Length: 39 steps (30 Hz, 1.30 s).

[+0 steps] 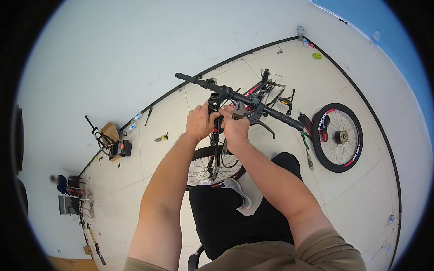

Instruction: The person uses a wrench to tighten the front wheel axle nuts on a bicycle, then adjusts the handlebar stem bolts. The bicycle is positioned upside down on the floor during the task.

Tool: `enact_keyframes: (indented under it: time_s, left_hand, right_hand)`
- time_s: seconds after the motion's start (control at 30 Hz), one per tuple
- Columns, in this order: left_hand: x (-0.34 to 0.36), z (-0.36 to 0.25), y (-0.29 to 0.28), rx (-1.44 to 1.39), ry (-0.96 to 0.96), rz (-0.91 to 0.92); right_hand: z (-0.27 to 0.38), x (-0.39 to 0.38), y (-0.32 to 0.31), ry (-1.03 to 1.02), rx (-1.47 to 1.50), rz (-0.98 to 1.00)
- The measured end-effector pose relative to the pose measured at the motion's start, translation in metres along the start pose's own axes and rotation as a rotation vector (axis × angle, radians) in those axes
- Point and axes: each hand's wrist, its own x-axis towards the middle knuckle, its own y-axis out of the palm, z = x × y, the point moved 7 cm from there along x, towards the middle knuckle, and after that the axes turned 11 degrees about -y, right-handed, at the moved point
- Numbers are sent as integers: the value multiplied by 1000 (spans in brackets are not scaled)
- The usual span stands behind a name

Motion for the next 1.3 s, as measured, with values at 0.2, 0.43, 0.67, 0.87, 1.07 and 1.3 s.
enact_keyframes:
  time_s: [0.2,0.43,0.67,0.87,1.07,1.3]
  left_hand:
    - [0,-4,-1,-33,10,33]
    - [-2,-6,-3,-61,21,24]
    - [2,0,2,-77,11,16]
    - [3,2,3,-111,25,11]
    - [-1,-3,-1,-95,28,18]
    - [-2,-8,-3,-47,41,14]
  right_hand:
    - [-4,1,1,-64,26,67]
    - [-1,4,0,-88,-48,46]
    - [5,4,0,-130,-226,29]
    - [4,11,0,-258,-256,50]
    - [1,14,-2,-294,-301,68]
    - [2,13,-3,-339,-265,65]
